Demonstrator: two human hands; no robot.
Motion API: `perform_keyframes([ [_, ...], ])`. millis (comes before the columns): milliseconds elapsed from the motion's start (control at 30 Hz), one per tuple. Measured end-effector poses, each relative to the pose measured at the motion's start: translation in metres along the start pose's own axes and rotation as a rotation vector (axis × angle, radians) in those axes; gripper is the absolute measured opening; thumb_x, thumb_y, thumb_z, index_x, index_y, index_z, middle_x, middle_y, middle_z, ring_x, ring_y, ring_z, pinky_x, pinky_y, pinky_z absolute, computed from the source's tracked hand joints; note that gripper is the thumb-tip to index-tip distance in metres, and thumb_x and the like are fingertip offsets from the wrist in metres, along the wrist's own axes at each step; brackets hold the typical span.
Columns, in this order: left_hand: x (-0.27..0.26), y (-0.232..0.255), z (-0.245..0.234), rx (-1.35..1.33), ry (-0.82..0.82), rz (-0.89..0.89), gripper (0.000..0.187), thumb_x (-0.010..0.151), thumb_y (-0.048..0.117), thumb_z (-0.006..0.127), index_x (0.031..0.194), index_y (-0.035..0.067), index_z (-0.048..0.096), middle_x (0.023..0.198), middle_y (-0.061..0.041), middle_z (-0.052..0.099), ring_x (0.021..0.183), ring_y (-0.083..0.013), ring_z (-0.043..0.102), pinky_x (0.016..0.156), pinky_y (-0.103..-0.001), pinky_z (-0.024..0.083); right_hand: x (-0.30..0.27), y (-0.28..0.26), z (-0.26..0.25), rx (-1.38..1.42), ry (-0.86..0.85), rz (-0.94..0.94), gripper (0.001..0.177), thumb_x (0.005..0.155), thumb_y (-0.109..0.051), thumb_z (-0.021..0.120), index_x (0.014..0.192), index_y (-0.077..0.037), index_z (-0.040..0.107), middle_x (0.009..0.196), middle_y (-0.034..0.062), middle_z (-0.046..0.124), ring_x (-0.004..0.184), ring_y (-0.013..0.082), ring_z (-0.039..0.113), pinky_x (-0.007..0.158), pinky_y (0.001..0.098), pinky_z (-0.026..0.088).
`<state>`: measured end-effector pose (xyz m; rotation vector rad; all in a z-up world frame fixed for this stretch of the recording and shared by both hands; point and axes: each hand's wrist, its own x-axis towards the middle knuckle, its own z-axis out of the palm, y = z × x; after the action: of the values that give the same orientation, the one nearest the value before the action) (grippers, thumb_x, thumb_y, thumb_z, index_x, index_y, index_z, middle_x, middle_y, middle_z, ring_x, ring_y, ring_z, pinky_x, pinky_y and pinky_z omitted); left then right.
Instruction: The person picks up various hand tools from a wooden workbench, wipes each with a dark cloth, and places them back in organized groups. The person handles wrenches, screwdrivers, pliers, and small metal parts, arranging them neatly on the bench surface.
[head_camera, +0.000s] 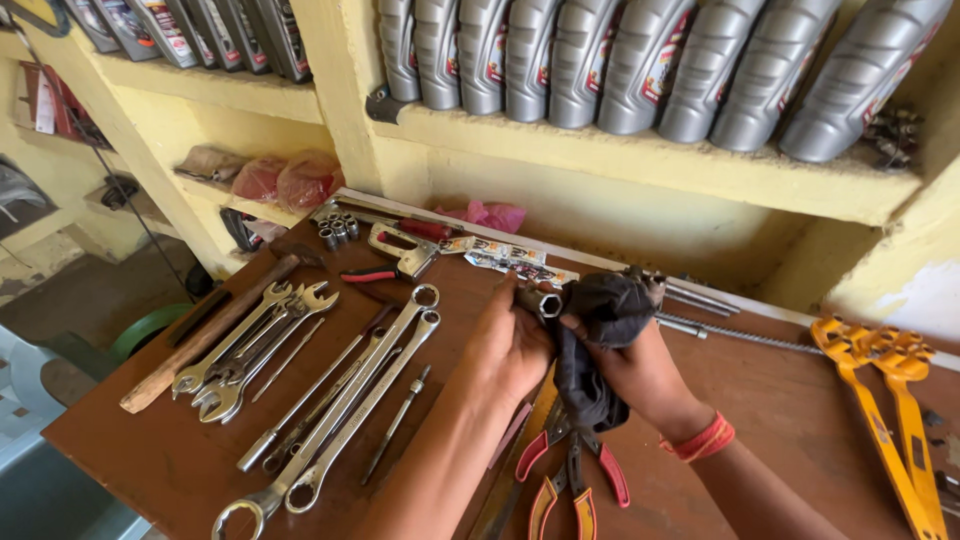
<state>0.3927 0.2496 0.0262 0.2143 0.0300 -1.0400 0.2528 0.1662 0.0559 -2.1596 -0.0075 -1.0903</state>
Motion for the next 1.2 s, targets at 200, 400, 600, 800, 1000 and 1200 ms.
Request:
perform_keyframes([
  [200,-0.013,0.002,0.005,0.009,-0.054,-0.117,0.029,0.109,0.028,0.049,0.09,0.009,0.058,0.074,-0.006,0.065,0.068,-0.0185,0.063,0.075,-0.036,0.057,-0.003,0.013,-0.012,0.395,0.082,0.497,0.028,0.095,-0.02,0.068,0.119,-0.006,0.064,0.104,0.0067,0.069,0.091,0.02,0.065,0.079,0.0347,0.055],
  [400,-0.027,0.005,0.032,0.221,-0.168,-0.096,0.034,0.102,0.038,0.057,0.077,0.015,0.056,0.057,0.002,0.053,0.052,-0.0136,0.051,0.06,-0.032,0.046,0.011,0.008,-0.048,0.439,0.293,0.444,0.028,0.102,-0.024,0.068,0.122,-0.004,0.063,0.104,0.0058,0.069,0.088,0.0158,0.064,0.076,0.0316,0.055],
  [600,-0.031,-0.011,0.055,0.453,-0.267,-0.011,0.041,0.1,0.05,0.061,0.077,0.018,0.051,0.054,0.004,0.043,0.049,-0.0122,0.043,0.057,-0.028,0.038,-0.018,-0.016,-0.041,-0.081,-0.036,0.206,0.032,0.094,-0.023,0.073,0.117,-0.002,0.07,0.102,0.0063,0.077,0.09,0.0144,0.07,0.083,0.0301,0.056],
  [800,-0.031,-0.035,0.068,0.431,-0.465,-0.186,0.044,0.104,0.052,0.057,0.078,0.018,0.049,0.054,0.005,0.04,0.049,-0.0104,0.041,0.065,-0.027,0.041,-0.041,0.015,-0.043,0.51,0.128,0.932,0.033,0.09,-0.019,0.072,0.115,0.001,0.069,0.094,0.008,0.077,0.079,0.0164,0.07,0.067,0.0344,0.058],
  [1000,-0.022,-0.065,0.06,0.316,-0.654,-0.463,0.043,0.109,0.051,0.056,0.084,0.017,0.052,0.058,0.007,0.043,0.052,-0.0089,0.043,0.073,-0.027,0.045,-0.084,0.028,-0.088,0.704,0.194,1.194,0.038,0.09,-0.036,0.065,0.114,-0.007,0.072,0.08,0.0072,0.075,0.059,0.0171,0.065,0.047,0.0306,0.048],
  [1200,0.009,-0.136,0.011,0.726,-0.041,-0.488,0.029,0.103,0.043,0.057,0.091,0.017,0.058,0.071,0.002,0.06,0.06,-0.0082,0.056,0.06,-0.027,0.041,-0.094,0.035,-0.149,0.589,0.549,1.11,0.031,0.096,-0.034,0.07,0.111,-0.007,0.065,0.083,0.0008,0.069,0.065,0.0138,0.065,0.054,0.0313,0.052],
])
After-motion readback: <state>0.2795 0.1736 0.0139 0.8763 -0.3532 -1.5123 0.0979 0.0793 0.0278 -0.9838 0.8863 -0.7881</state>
